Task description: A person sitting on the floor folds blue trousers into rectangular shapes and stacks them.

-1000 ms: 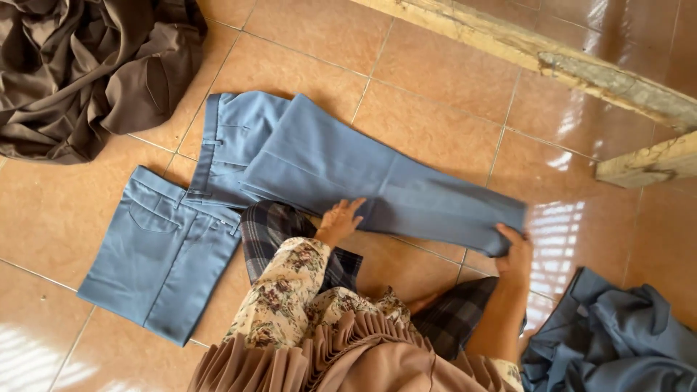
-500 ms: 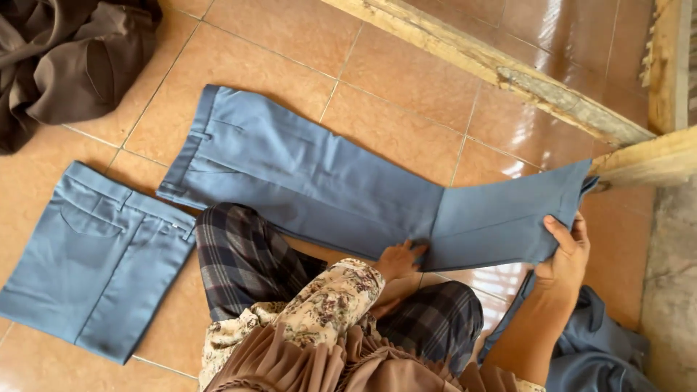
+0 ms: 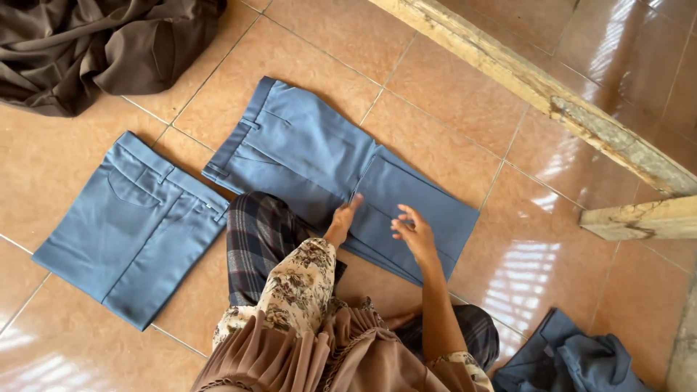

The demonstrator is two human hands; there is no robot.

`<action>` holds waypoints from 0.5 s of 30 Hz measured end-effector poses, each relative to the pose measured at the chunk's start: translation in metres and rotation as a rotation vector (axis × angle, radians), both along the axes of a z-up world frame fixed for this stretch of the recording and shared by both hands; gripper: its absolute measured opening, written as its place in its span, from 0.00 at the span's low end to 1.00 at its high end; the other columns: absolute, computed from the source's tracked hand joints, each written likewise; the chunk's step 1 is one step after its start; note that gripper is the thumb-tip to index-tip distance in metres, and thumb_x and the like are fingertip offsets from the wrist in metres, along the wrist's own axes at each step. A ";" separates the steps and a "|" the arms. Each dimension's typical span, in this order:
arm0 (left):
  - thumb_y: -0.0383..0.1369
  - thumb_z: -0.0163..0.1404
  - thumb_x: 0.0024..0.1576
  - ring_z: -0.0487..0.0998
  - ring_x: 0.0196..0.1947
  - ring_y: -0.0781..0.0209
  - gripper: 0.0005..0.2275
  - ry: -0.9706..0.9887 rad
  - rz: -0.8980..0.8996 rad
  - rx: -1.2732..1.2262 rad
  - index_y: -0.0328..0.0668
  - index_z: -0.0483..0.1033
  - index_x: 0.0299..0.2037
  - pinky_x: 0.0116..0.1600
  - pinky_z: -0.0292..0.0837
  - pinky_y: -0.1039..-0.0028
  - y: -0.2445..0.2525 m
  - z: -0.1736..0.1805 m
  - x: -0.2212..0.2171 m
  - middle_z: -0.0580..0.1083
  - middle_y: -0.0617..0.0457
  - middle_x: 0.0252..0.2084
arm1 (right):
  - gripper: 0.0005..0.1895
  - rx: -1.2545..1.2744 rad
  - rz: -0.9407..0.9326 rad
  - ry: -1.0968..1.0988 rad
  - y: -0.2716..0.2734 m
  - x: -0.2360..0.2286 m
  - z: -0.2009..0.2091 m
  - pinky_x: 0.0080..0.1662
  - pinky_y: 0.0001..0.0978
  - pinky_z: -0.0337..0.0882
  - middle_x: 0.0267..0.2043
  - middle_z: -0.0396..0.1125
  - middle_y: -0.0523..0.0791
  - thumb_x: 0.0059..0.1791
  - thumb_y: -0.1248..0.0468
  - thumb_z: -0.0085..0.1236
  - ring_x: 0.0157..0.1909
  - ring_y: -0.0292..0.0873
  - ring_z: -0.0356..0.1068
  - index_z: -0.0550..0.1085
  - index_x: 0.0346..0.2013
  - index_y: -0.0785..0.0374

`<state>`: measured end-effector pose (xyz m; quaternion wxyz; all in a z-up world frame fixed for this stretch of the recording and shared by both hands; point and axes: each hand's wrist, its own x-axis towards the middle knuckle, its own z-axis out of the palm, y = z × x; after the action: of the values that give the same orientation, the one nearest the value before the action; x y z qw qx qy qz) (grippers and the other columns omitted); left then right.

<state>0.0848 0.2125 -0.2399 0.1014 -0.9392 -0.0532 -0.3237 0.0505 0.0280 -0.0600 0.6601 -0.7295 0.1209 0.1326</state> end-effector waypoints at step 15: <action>0.23 0.50 0.56 0.73 0.50 0.52 0.30 0.732 -0.092 -0.755 0.71 0.56 0.65 0.46 0.81 0.64 0.036 0.039 -0.027 0.61 0.55 0.51 | 0.46 -0.347 -0.565 0.393 -0.162 -0.089 -0.172 0.47 0.74 0.71 0.70 0.52 0.64 0.46 0.55 0.69 0.65 0.74 0.57 0.56 0.75 0.52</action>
<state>0.0580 0.2480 -0.2009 -0.2465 -0.9632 -0.0860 0.0632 -0.0387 -0.1335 -0.2319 0.5014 -0.7291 0.4620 0.0603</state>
